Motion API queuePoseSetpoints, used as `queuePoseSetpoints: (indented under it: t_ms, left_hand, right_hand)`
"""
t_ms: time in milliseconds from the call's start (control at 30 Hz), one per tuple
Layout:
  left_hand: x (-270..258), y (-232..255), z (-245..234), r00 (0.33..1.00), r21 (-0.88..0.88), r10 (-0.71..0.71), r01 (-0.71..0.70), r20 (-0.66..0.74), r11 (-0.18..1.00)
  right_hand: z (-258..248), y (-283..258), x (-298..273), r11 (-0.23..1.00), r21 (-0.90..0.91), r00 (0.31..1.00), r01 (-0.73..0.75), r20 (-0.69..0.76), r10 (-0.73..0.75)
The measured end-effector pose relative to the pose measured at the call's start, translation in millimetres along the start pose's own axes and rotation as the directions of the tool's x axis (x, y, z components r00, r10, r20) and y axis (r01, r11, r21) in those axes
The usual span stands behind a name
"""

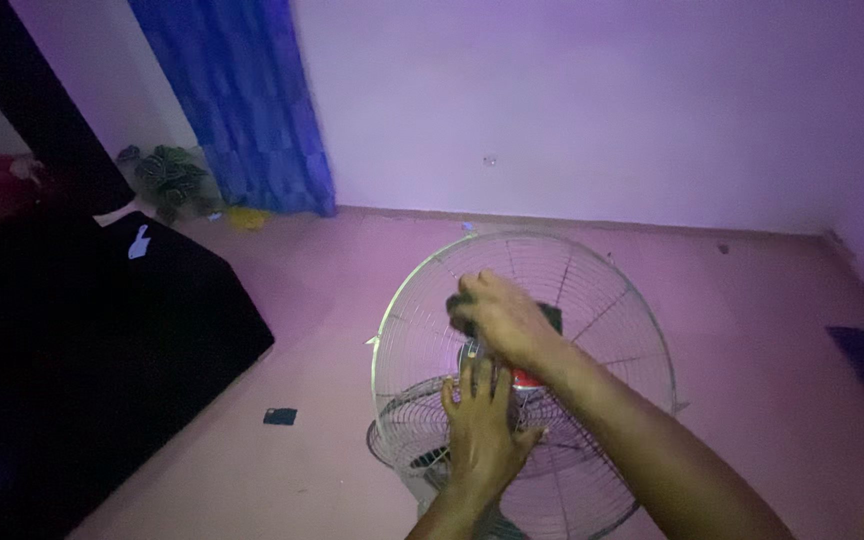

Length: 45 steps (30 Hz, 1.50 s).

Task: The person wipes the fan blades and the front metal cage of a standing fan using a dark cloth. The person rotates the fan head to access different areas and wipes the cage thoroughly.

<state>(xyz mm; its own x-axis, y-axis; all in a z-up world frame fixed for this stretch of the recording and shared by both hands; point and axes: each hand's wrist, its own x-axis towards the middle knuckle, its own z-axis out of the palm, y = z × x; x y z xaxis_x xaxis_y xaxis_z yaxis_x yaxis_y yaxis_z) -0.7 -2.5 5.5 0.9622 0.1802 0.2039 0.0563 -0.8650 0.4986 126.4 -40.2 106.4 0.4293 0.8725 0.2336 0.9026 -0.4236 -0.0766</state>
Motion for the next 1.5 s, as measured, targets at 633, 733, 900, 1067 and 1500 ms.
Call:
queuePoseSetpoints:
  t_ms: [633,733,900,1067,1500]
  left_hand:
    - [-1,-1,3,0.983,0.043,0.112,-0.107,-0.148,0.993]
    - [3,-1,5,0.998,0.081,0.050,-0.047,-0.037,0.996]
    - [-4,-5,5,0.995,-0.009,0.036,-0.037,-0.088,0.999]
    - [3,-9,10,0.981,0.077,0.116,-0.105,-0.155,0.991]
    - [-4,-10,15,0.970,-0.032,0.076,-0.086,-0.232,0.996]
  right_hand:
    - [-10,0,-10,0.996,0.069,0.998,-0.063,0.012,0.063]
    - [-3,0,-15,0.984,0.117,0.991,0.134,0.013,-0.136]
    - [-12,27,-24,0.992,0.107,0.985,-0.070,-0.147,0.085]
    - [-3,7,-37,0.957,0.230,0.977,-0.176,0.156,0.142]
    - [3,26,-77,0.915,0.209,0.918,-0.345,-0.129,0.376]
